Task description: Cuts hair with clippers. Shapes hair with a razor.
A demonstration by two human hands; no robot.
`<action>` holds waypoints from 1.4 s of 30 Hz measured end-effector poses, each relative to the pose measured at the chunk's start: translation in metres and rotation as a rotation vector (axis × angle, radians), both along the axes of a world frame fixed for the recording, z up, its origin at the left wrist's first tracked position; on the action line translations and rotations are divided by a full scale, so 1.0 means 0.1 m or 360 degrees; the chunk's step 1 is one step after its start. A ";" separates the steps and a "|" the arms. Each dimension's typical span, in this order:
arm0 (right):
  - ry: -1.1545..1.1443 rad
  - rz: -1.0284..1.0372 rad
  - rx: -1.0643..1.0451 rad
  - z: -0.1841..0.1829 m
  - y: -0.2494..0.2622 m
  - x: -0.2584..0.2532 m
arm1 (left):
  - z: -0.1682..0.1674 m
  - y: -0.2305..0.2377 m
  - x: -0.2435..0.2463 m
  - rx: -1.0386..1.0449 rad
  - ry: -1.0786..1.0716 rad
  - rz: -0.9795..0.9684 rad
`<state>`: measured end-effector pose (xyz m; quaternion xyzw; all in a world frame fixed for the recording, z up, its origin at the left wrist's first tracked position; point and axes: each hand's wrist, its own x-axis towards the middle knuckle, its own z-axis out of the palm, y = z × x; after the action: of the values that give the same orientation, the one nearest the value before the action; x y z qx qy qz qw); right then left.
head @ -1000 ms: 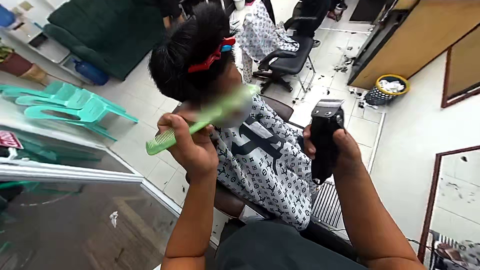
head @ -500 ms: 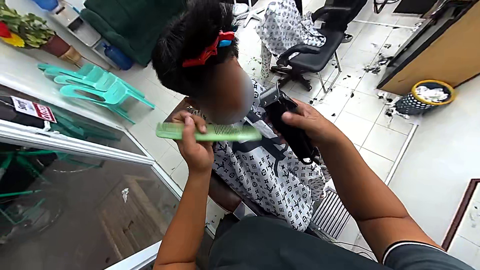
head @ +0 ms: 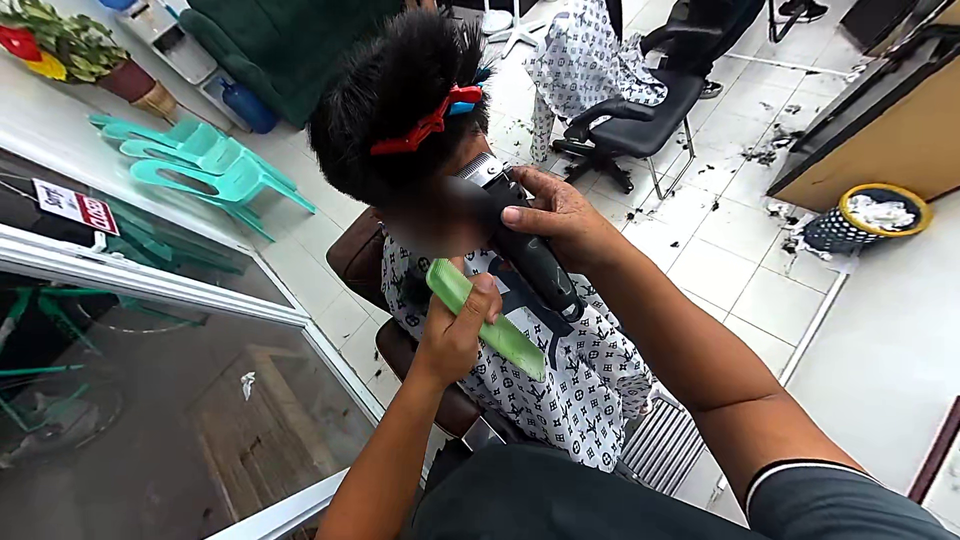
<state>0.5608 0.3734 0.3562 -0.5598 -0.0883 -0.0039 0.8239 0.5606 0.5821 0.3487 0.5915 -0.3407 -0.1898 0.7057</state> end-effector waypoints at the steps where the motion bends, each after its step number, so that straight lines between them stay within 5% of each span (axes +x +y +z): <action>1: -0.0002 0.0006 0.0005 -0.01 0.01 0.02 | -0.01 0.01 0.01 0.0000 0.0004 0.0001; 42: 0.0017 0.0070 -0.0094 -0.11 -0.20 0.06 | -0.07 0.12 0.16 0.0024 -0.0033 0.0023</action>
<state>0.5663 0.3537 0.3450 -0.5819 -0.0965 0.0199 0.8073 0.5762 0.5941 0.3413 0.6013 -0.3423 -0.1812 0.6989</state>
